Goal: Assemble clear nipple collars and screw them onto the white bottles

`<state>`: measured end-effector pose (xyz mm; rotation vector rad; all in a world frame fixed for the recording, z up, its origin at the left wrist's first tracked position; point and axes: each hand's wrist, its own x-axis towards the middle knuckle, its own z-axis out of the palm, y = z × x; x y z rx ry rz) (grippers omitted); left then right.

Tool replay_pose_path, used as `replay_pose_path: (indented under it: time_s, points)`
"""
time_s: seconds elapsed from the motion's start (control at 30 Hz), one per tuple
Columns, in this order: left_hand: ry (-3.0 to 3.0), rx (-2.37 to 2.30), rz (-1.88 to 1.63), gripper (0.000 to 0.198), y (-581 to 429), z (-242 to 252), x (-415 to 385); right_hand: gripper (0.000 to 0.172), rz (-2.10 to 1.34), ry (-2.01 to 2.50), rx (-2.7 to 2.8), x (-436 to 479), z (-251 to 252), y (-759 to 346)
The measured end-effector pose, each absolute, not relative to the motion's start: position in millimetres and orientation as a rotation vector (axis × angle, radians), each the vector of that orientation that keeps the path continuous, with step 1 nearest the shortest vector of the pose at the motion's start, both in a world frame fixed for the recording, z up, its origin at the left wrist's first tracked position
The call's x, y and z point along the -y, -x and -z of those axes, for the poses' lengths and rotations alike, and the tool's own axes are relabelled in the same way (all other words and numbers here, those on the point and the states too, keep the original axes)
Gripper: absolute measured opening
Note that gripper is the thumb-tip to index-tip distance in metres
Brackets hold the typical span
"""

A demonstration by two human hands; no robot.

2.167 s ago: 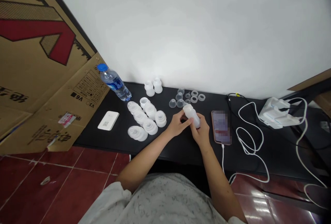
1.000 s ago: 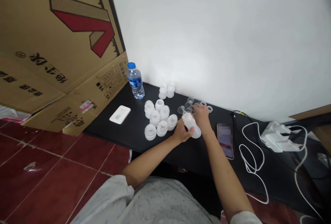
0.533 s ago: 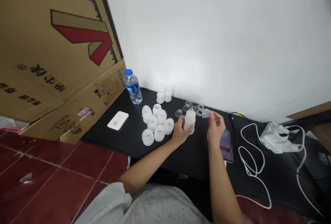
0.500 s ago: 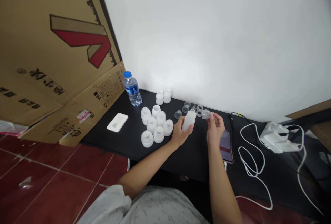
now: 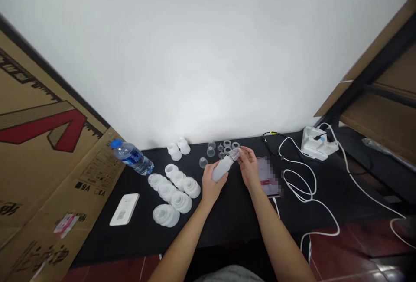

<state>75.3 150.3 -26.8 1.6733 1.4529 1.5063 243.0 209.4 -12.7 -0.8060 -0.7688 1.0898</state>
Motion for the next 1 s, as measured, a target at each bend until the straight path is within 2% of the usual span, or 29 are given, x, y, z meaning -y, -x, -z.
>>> replay_pose_path:
  time_s: [0.17,0.3,0.37,0.5,0.57,0.63,0.8,1.0]
  points:
    - [-1.63,-1.472,-1.507,0.044,-75,26,-150,0.037,-1.084,0.852,0.976,-203,12,-237]
    - [-1.582,-1.476,-1.518,0.043,-74,27,-151,0.044,-1.084,0.827,1.142,-200,13,-234]
    - [-1.575,-1.472,-1.519,0.041,-73,27,-150,0.058,-1.066,0.828,1.239,-197,14,-232]
    - [-1.566,-1.474,-1.516,0.037,-73,28,-149,0.099,-1.089,0.831,1.403,-190,19,-227]
    - [-1.562,-1.484,-1.515,0.036,-74,27,-148,0.107,-1.131,0.82,1.425,-189,20,-226]
    - [-1.566,-1.494,-1.517,0.034,-75,25,-147,0.102,-1.161,0.817,1.387,-189,21,-225]
    - [-1.618,-1.477,-1.511,0.035,-76,20,-145,0.072,-1.206,0.822,1.225,-195,21,-224]
    - [-1.638,-1.48,-1.516,0.035,-76,20,-143,0.064,-1.16,0.839,1.217,-196,22,-224]
